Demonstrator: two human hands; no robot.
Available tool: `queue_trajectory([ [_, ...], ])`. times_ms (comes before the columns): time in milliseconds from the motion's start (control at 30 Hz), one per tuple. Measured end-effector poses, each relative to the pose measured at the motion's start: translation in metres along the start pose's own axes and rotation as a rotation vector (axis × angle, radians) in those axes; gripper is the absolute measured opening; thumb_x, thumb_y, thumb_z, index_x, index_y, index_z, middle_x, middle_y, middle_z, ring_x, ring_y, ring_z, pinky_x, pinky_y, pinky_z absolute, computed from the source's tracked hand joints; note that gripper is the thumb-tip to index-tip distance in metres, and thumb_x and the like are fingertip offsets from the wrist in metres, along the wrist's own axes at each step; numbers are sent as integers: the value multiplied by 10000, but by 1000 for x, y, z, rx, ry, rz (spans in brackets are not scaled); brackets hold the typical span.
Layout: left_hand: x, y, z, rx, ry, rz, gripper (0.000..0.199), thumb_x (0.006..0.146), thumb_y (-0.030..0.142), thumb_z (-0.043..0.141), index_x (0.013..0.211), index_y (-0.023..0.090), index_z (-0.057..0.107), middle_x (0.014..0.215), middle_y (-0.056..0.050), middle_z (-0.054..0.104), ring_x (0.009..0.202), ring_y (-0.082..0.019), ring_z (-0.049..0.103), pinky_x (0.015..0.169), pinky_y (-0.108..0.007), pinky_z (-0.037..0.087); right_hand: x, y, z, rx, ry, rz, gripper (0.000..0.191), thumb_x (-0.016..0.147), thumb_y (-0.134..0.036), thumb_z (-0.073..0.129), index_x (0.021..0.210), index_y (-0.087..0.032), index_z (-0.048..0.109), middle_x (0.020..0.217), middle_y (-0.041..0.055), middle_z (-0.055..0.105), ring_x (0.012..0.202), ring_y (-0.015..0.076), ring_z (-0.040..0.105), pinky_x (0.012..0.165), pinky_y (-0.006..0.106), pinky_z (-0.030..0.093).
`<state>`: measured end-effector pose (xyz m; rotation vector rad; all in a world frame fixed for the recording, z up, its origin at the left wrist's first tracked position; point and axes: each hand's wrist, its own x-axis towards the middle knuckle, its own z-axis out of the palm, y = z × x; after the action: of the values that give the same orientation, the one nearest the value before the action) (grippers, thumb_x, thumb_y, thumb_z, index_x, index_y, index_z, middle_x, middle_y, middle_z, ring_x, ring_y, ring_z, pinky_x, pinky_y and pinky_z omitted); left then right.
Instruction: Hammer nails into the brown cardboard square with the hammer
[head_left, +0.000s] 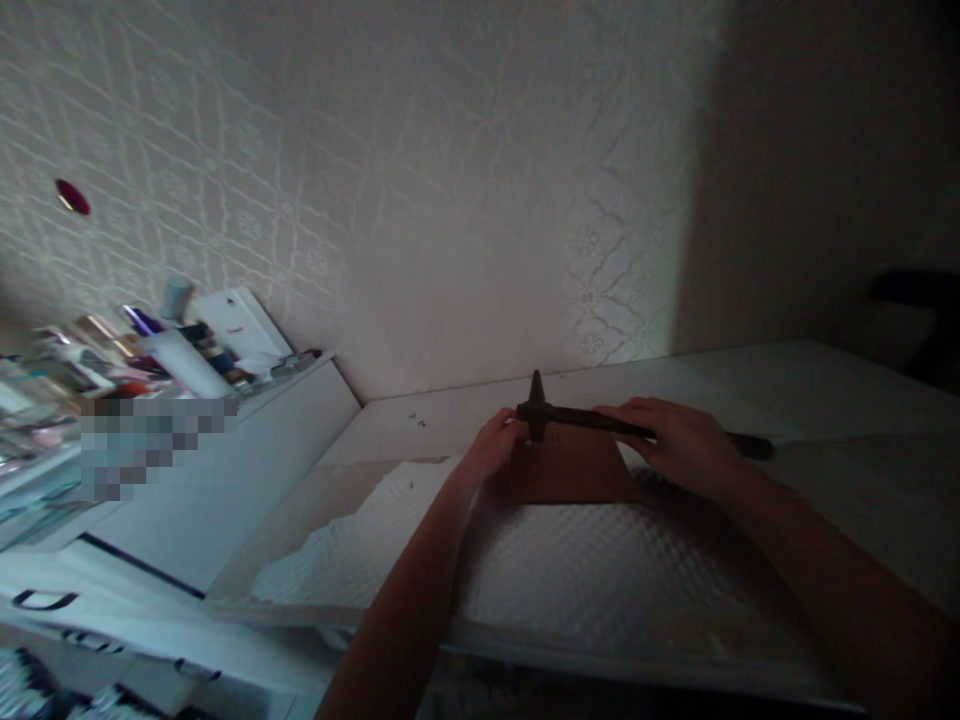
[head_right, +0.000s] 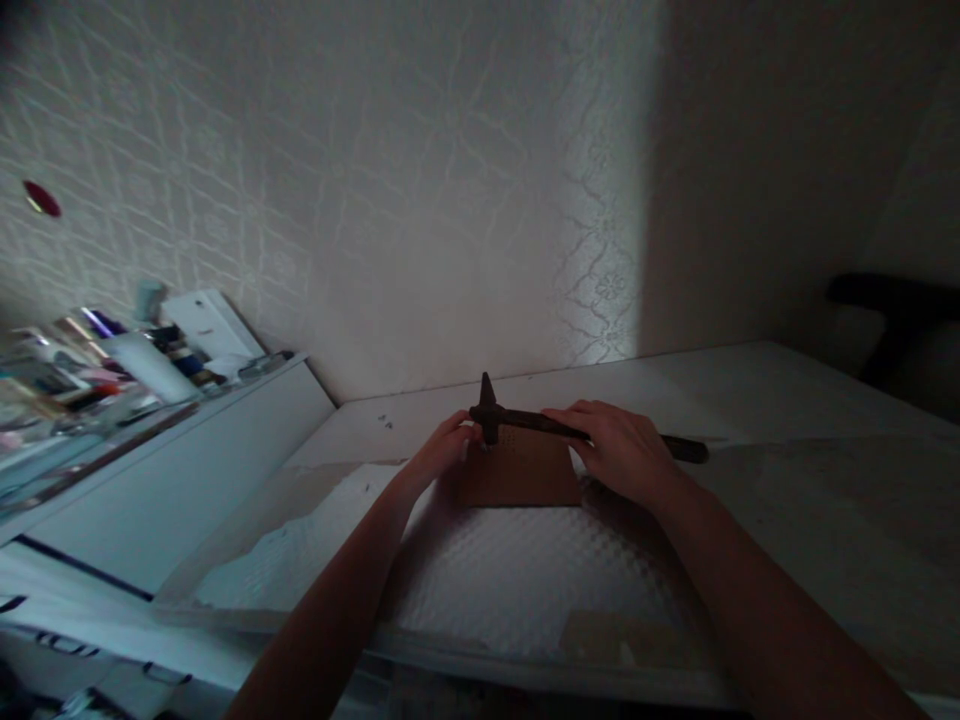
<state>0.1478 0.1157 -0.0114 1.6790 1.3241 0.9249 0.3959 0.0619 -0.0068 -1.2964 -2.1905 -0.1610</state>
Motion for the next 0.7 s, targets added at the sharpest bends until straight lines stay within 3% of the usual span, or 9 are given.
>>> queue_trajectory([
  [267, 5, -10, 0, -23, -4, 17, 207, 699, 201, 480, 871, 155, 585, 889, -42, 622, 854, -159, 548, 782, -269, 406, 0, -1, 1, -13, 11, 14, 390, 821, -197, 464, 1185, -315, 536, 1039, -10, 617, 895, 173, 582, 678, 279, 462],
  [500, 4, -9, -1, -108, 7, 21, 202, 737, 168, 454, 881, 129, 590, 858, -36, 624, 828, -149, 543, 766, -256, 422, 1, -10, 4, -24, 37, -58, 452, 800, -130, 450, 1214, -299, 514, 1076, 3, 606, 925, 168, 564, 703, 283, 469],
  [700, 0, 1, 1, -189, 42, -76, 223, 696, 99, 462, 885, 127, 576, 808, -36, 624, 750, -131, 562, 736, -250, 436, 2, -12, 6, -50, 71, -75, 451, 794, -125, 455, 1210, -283, 521, 1060, 20, 611, 912, 171, 564, 689, 284, 472],
])
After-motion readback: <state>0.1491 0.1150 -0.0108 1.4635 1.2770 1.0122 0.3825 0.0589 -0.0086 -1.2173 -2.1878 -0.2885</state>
